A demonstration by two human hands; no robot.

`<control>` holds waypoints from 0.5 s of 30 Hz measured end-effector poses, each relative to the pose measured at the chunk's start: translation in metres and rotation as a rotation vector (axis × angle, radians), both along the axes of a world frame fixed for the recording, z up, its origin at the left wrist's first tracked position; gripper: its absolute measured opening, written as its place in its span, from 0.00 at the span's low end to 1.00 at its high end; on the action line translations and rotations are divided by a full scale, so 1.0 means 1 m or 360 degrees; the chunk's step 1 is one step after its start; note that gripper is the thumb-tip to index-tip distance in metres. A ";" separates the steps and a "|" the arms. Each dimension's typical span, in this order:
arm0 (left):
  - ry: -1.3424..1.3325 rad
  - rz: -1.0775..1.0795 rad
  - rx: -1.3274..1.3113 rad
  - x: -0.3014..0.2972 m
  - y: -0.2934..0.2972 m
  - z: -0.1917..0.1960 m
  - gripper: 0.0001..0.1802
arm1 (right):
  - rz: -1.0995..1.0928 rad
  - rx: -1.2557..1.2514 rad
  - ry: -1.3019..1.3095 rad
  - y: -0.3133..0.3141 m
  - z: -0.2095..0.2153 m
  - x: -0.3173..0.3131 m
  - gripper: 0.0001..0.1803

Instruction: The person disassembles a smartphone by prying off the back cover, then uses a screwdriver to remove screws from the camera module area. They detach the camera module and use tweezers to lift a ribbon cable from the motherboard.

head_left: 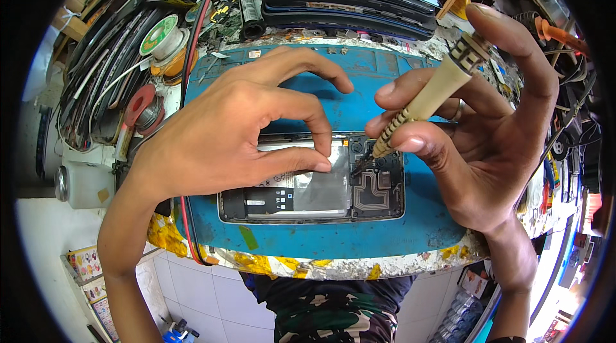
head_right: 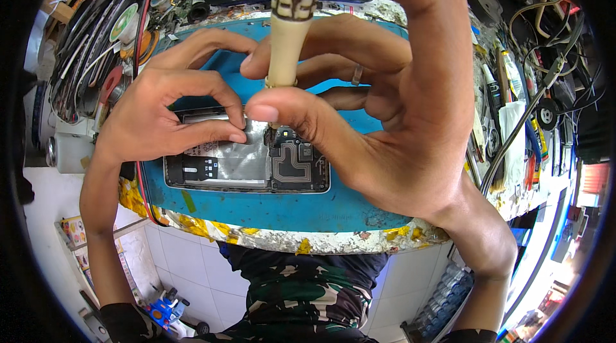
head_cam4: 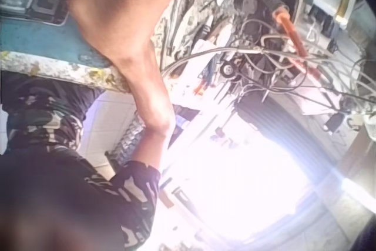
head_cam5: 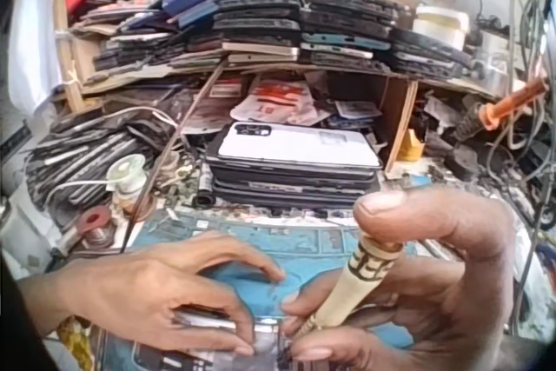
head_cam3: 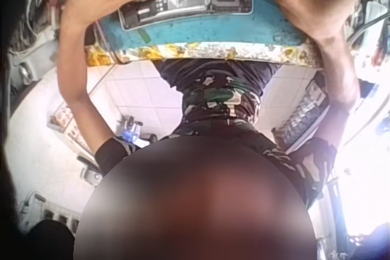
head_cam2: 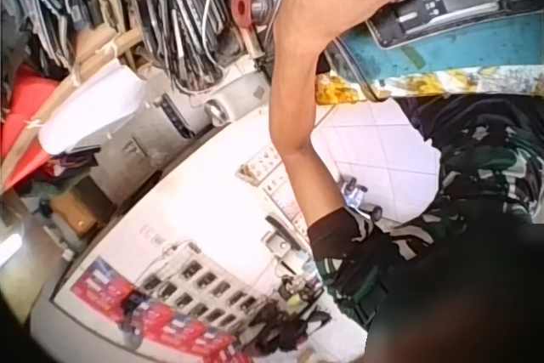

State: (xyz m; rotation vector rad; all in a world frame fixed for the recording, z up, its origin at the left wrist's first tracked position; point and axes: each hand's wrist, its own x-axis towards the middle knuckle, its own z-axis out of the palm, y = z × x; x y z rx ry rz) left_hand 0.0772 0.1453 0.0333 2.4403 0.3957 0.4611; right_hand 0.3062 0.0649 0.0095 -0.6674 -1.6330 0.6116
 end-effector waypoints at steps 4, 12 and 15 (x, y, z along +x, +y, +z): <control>0.0022 0.0004 0.0037 -0.001 -0.002 0.001 0.12 | 0.0138 -0.0158 0.0108 -0.007 0.006 -0.001 0.47; 0.0109 0.0074 -0.0003 -0.001 -0.005 0.005 0.08 | 0.0519 0.0210 -0.0147 0.011 0.018 0.014 0.28; 0.0123 0.0059 -0.0096 0.002 -0.001 0.003 0.09 | 0.0563 0.0187 -0.0089 0.011 0.025 0.016 0.21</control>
